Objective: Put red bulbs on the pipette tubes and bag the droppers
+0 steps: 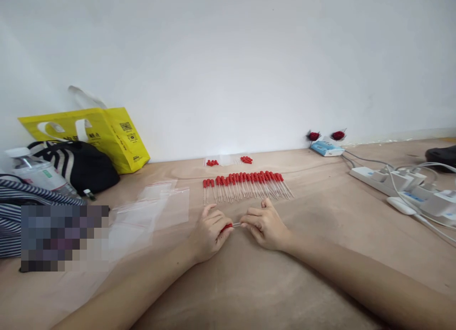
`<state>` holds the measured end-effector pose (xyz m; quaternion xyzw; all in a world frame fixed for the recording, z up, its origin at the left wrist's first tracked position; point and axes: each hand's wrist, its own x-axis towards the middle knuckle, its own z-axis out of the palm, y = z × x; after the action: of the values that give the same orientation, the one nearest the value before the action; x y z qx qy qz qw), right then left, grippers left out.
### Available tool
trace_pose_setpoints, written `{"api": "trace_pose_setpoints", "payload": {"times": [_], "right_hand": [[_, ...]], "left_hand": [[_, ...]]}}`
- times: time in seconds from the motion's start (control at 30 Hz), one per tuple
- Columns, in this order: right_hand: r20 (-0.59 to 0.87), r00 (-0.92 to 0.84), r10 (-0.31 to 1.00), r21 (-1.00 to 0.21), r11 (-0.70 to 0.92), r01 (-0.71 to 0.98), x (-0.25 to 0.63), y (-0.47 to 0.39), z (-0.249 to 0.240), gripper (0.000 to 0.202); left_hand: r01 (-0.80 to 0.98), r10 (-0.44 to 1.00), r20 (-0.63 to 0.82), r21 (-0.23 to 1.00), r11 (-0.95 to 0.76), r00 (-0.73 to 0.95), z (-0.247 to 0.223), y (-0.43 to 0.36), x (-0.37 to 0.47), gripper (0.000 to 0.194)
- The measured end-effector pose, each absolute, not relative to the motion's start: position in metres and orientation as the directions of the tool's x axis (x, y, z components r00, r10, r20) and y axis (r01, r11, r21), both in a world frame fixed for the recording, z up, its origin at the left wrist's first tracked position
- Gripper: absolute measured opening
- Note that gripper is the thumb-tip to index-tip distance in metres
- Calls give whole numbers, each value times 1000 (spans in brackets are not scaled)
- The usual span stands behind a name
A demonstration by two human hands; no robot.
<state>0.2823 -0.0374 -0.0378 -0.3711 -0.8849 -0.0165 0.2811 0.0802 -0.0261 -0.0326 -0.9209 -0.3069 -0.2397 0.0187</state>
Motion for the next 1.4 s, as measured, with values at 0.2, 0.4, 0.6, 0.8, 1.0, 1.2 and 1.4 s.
{"api": "trace_pose_setpoints", "payload": {"times": [0.2, 0.4, 0.6, 0.8, 1.0, 1.2, 1.4], "right_hand": [[506, -565, 652, -195, 724, 662, 276, -37, -39, 27], [486, -546, 683, -267, 710, 651, 273, -37, -41, 26], [451, -536, 714, -385, 697, 605, 273, -34, -38, 26], [457, -538, 708, -402, 704, 586, 282, -32, -33, 25], [491, -392, 778, -521, 623, 584, 274, -38, -39, 19], [490, -429, 759, -554, 651, 519, 261, -41, -44, 14], [508, -427, 748, -511, 661, 549, 266, -38, -46, 13]], "left_hand": [[566, 562, 442, 137, -813, 700, -31, -26, 81, 18], [551, 548, 447, 137, -823, 707, -33, -25, 80, 16], [564, 572, 458, 172, -808, 680, -25, -23, 78, 16], [481, 791, 412, 635, -605, 452, -23, -17, 71, 12], [-69, 987, 100, 993, -91, 128, -29, -20, 86, 37], [-232, 987, -127, 962, 147, 99, -22, -24, 93, 12], [159, 989, -135, 979, 124, 59, 9, 31, 65, 16]]}}
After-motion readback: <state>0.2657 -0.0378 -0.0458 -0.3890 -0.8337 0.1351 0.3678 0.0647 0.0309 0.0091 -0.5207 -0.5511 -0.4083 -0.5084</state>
